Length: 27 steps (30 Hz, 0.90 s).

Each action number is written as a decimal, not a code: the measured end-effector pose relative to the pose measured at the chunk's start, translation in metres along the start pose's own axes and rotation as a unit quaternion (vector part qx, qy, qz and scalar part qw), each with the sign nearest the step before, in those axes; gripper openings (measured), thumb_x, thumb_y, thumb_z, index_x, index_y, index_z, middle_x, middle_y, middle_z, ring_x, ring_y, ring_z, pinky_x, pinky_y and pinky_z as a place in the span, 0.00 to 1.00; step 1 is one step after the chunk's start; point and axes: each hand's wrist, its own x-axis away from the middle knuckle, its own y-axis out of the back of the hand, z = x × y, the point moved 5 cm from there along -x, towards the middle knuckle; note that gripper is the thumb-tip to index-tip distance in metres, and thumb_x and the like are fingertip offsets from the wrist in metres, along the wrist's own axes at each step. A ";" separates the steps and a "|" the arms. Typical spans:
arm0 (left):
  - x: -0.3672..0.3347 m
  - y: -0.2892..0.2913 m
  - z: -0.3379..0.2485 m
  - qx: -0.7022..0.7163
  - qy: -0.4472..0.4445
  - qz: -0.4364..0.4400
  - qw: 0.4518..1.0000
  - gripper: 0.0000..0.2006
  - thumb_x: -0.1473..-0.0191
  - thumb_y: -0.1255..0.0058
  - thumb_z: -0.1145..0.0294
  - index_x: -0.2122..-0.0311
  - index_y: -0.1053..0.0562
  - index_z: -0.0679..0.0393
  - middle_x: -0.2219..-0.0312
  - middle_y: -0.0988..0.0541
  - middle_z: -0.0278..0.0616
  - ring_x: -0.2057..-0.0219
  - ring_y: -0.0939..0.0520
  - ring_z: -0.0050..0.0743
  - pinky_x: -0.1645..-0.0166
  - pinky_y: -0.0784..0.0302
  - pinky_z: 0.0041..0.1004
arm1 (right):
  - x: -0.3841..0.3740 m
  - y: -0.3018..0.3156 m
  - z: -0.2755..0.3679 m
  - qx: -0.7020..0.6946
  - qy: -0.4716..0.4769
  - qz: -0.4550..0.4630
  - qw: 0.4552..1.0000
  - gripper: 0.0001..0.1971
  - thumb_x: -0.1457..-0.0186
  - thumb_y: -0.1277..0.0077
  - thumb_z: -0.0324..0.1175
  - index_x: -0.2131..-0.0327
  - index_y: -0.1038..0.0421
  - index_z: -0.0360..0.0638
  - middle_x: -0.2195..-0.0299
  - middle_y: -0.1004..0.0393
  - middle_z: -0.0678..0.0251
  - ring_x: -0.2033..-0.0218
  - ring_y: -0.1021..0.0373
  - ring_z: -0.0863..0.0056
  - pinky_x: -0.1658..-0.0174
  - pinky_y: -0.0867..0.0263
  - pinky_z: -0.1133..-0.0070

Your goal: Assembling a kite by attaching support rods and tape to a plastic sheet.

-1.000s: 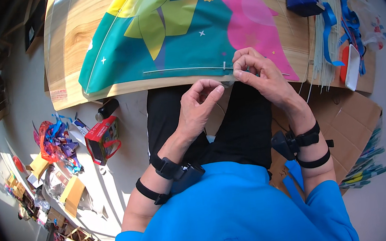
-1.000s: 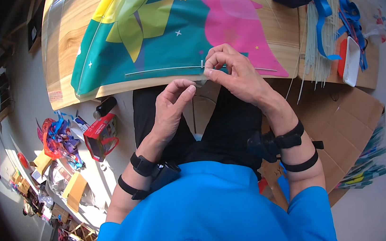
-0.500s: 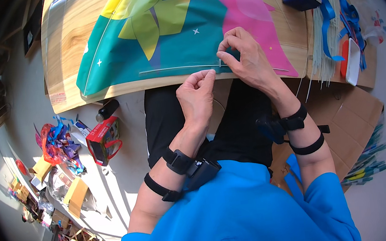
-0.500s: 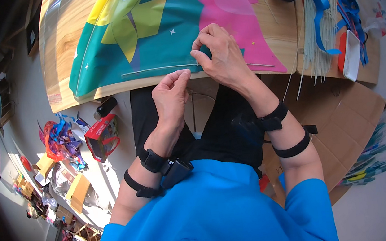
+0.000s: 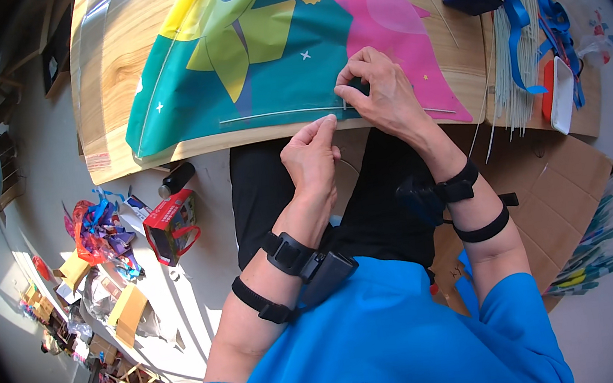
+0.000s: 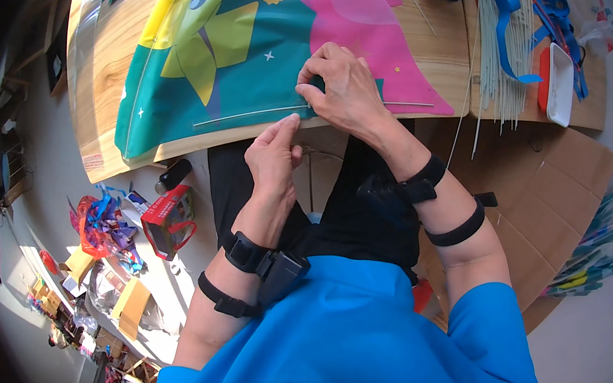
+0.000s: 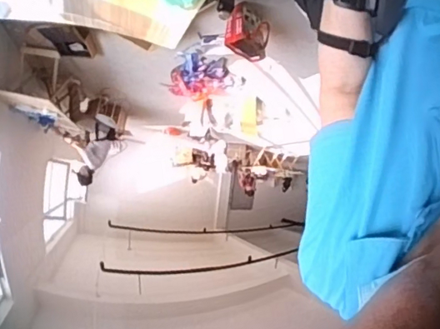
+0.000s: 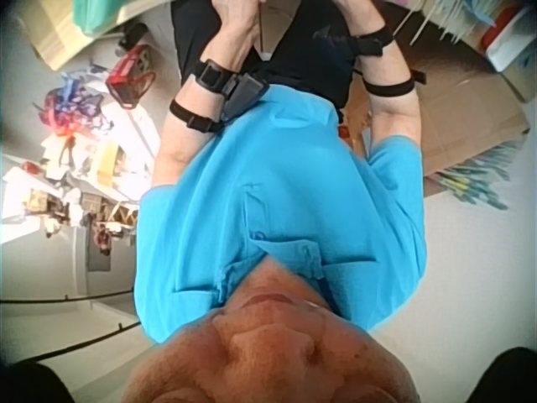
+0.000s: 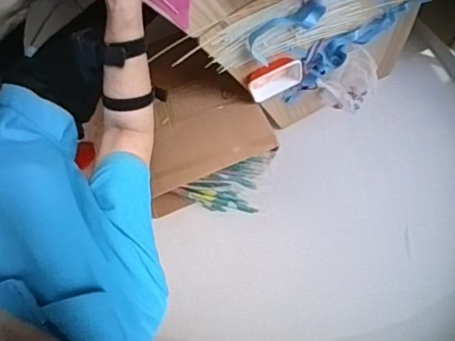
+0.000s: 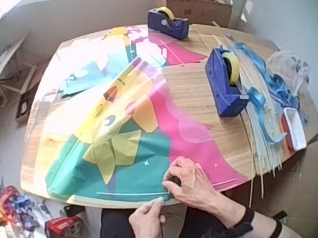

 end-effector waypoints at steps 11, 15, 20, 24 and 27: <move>0.003 -0.004 0.000 -0.024 -0.015 -0.042 0.999 0.10 0.50 0.41 0.70 0.67 0.24 0.67 0.81 0.25 0.31 0.86 0.32 0.13 0.81 0.38 0.17 | 0.000 0.000 0.001 0.027 0.042 -0.036 0.998 0.06 0.57 0.42 0.30 0.74 0.27 0.39 0.73 0.33 0.64 0.72 0.34 0.69 0.68 0.37 0.73; 0.003 -0.006 0.002 -0.030 -0.040 -0.055 0.997 0.10 0.50 0.42 0.70 0.67 0.24 0.67 0.83 0.27 0.30 0.86 0.32 0.13 0.81 0.37 0.17 | 0.001 0.000 0.004 0.037 0.057 -0.047 0.997 0.06 0.57 0.42 0.30 0.75 0.27 0.40 0.72 0.33 0.63 0.69 0.33 0.66 0.67 0.37 0.71; 0.003 -0.007 0.004 -0.035 -0.061 -0.070 0.995 0.09 0.50 0.42 0.71 0.68 0.24 0.67 0.84 0.27 0.29 0.87 0.32 0.12 0.81 0.36 0.17 | 0.002 -0.004 0.002 0.045 0.038 -0.031 0.998 0.05 0.58 0.41 0.31 0.75 0.26 0.45 0.68 0.32 0.66 0.62 0.33 0.66 0.63 0.41 0.70; 0.004 -0.009 0.004 -0.043 -0.074 -0.085 0.993 0.09 0.50 0.42 0.70 0.68 0.24 0.66 0.84 0.27 0.29 0.86 0.31 0.13 0.81 0.35 0.17 | 0.003 -0.004 0.002 0.061 0.050 -0.042 0.996 0.06 0.60 0.39 0.30 0.76 0.27 0.46 0.69 0.33 0.67 0.63 0.34 0.67 0.63 0.42 0.70; 0.005 -0.010 0.004 -0.051 -0.081 -0.094 0.991 0.09 0.50 0.42 0.69 0.69 0.24 0.66 0.84 0.27 0.29 0.85 0.30 0.13 0.80 0.35 0.17 | 0.003 -0.006 0.001 0.062 0.051 -0.047 0.996 0.07 0.61 0.38 0.31 0.76 0.27 0.46 0.69 0.33 0.67 0.62 0.34 0.67 0.63 0.42 0.70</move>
